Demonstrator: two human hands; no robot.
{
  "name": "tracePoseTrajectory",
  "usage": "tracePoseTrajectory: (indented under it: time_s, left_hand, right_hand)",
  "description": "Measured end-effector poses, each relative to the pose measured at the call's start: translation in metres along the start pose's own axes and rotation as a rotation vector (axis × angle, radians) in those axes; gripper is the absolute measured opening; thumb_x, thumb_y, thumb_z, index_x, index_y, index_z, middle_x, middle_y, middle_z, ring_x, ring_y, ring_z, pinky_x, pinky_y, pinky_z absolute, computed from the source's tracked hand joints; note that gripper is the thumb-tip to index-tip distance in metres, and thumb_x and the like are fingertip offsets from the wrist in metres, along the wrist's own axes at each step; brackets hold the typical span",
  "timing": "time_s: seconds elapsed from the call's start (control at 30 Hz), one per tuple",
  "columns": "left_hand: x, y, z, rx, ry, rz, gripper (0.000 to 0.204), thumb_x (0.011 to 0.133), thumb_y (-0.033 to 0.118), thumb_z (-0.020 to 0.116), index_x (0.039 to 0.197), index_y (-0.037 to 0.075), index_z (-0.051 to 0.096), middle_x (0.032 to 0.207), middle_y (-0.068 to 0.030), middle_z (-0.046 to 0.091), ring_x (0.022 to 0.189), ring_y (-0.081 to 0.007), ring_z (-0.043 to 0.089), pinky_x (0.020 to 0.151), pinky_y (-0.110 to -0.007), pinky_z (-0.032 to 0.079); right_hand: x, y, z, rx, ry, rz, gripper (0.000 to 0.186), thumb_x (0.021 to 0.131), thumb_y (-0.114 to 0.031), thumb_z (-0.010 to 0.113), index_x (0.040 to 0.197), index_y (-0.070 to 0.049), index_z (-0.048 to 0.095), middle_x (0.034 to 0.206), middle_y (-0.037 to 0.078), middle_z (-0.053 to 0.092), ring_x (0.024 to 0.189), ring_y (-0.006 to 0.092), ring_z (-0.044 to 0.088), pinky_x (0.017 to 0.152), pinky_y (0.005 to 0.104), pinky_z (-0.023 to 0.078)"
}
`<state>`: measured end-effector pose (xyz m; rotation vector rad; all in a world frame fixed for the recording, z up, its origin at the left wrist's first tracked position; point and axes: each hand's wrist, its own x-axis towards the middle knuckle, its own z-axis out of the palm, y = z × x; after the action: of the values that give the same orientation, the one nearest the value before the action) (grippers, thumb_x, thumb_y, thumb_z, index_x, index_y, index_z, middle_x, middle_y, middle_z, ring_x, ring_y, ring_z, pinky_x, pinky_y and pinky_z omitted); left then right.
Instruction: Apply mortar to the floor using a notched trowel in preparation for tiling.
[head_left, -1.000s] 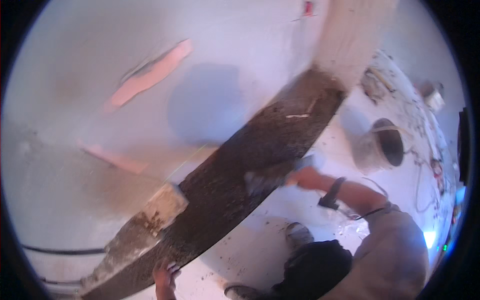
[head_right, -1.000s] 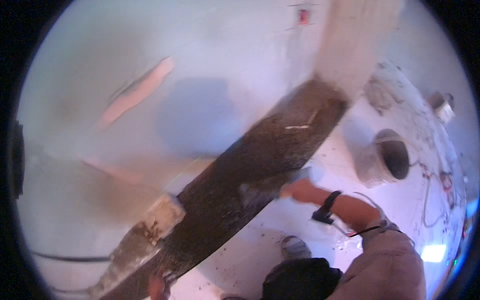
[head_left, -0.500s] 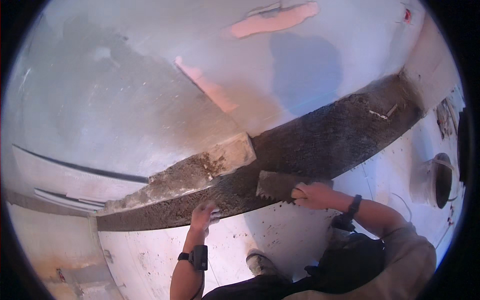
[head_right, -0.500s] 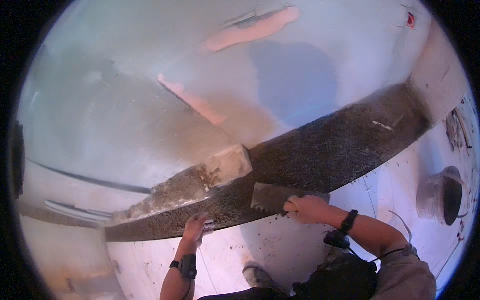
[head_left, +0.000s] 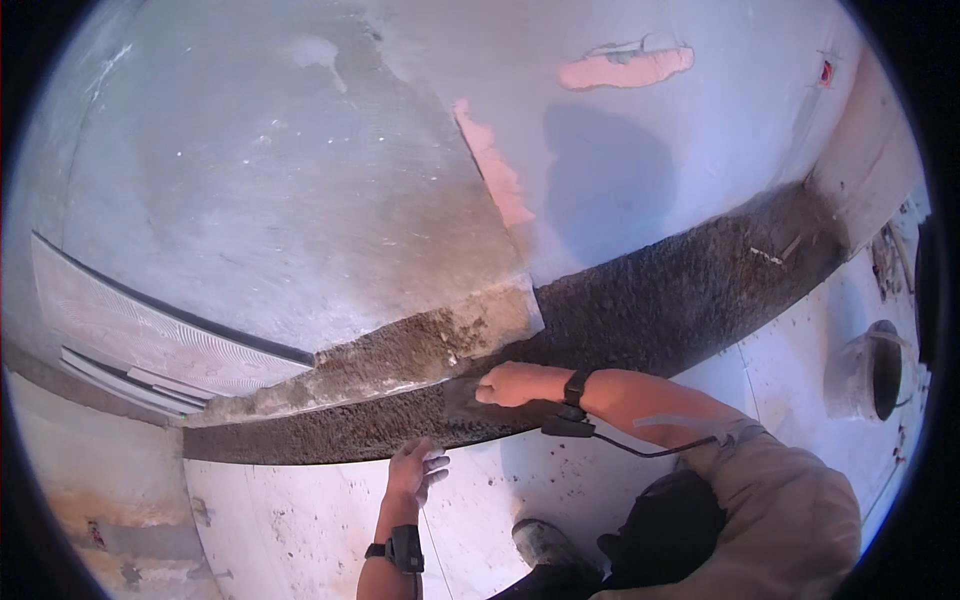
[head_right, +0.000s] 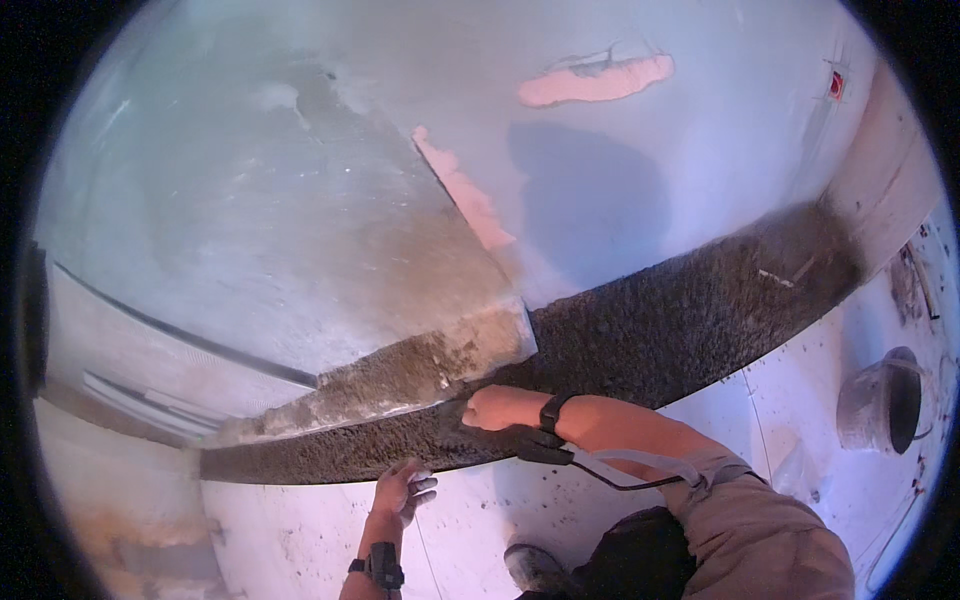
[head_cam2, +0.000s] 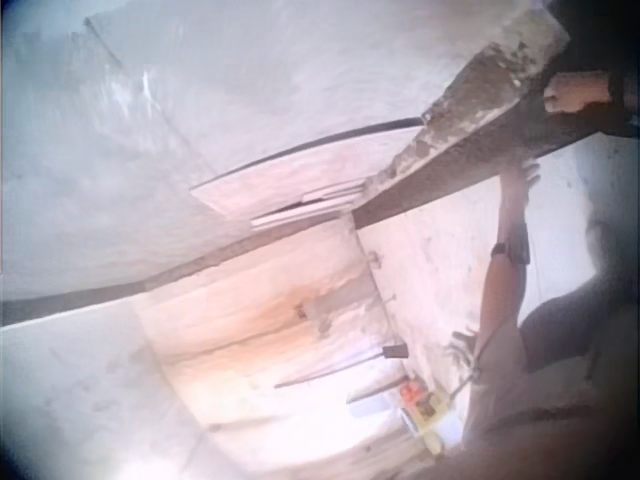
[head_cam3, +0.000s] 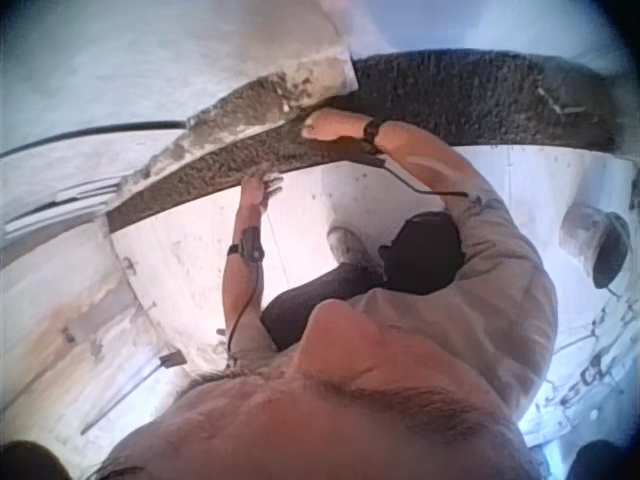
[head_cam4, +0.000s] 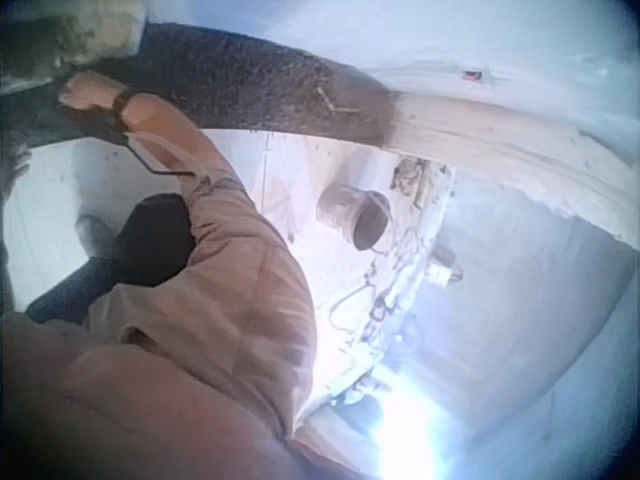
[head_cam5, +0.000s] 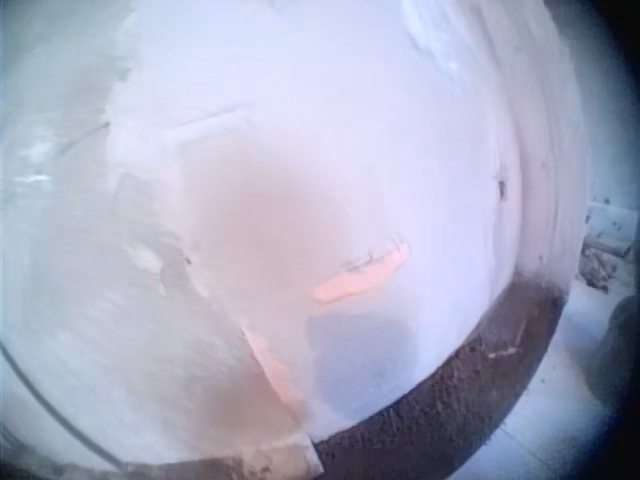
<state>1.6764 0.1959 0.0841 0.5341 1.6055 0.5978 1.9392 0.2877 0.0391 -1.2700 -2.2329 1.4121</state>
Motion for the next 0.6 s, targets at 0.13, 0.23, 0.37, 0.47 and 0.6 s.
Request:
tracePoseTrajectory:
  time_s: [0.13, 0.23, 0.37, 0.47, 0.6]
  left_hand:
    - [0.003, -0.01, -0.02, -0.079, -0.003, 0.001, 0.02, 0.092, 0.027, 0.059, 0.102, 0.01, 0.056, 0.083, -0.0048, 0.061, 0.077, -0.0202, 0.063, 0.065, -0.038, 0.053]
    - [0.01, -0.017, -0.034, -0.161, 0.041, 0.006, 0.019, 0.092, 0.024, 0.058, 0.104, 0.009, 0.058, 0.081, -0.0048, 0.062, 0.075, -0.0219, 0.064, 0.064, -0.04, 0.053]
    - [0.022, -0.017, -0.044, -0.132, -0.005, -0.012, 0.027, 0.091, 0.024, 0.058, 0.112, 0.009, 0.055, 0.088, -0.0044, 0.061, 0.077, -0.0208, 0.063, 0.066, -0.038, 0.051]
    - [0.026, -0.013, -0.039, -0.091, -0.019, -0.011, 0.025, 0.091, 0.024, 0.057, 0.111, 0.009, 0.055, 0.088, -0.0044, 0.061, 0.078, -0.0208, 0.063, 0.067, -0.038, 0.052]
    - [0.023, -0.005, -0.016, -0.026, -0.003, -0.023, 0.016, 0.093, 0.026, 0.054, 0.098, 0.011, 0.057, 0.078, -0.0009, 0.058, 0.07, -0.0201, 0.061, 0.065, -0.039, 0.05]
  right_hand:
    - [-0.021, 0.02, -0.045, -0.144, -0.053, 0.143, 0.044, 0.087, -0.037, 0.05, 0.095, 0.003, 0.064, 0.091, 0.026, 0.064, 0.082, 0.04, 0.062, 0.075, 0.0488, 0.046]
    - [-0.067, 0.036, -0.097, -0.14, -0.069, 0.287, 0.045, 0.088, -0.042, 0.05, 0.084, 0.002, 0.061, 0.072, 0.017, 0.06, 0.067, 0.0322, 0.058, 0.065, 0.0462, 0.044]
    - [-0.123, 0.04, -0.144, -0.232, -0.094, 0.604, 0.043, 0.089, -0.042, 0.049, 0.084, -0.001, 0.06, 0.065, 0.011, 0.055, 0.063, 0.0257, 0.057, 0.062, 0.0427, 0.044]
    - [-0.151, 0.043, -0.146, -0.079, 0.027, 0.567, 0.041, 0.09, -0.039, 0.049, 0.084, 0.0, 0.059, 0.065, 0.01, 0.055, 0.063, 0.0252, 0.056, 0.062, 0.0424, 0.044]
    - [-0.124, 0.041, -0.086, 0.083, 0.032, 0.097, 0.038, 0.091, -0.037, 0.05, 0.091, 0.0, 0.06, 0.07, 0.016, 0.059, 0.066, 0.0269, 0.057, 0.066, 0.0422, 0.045]
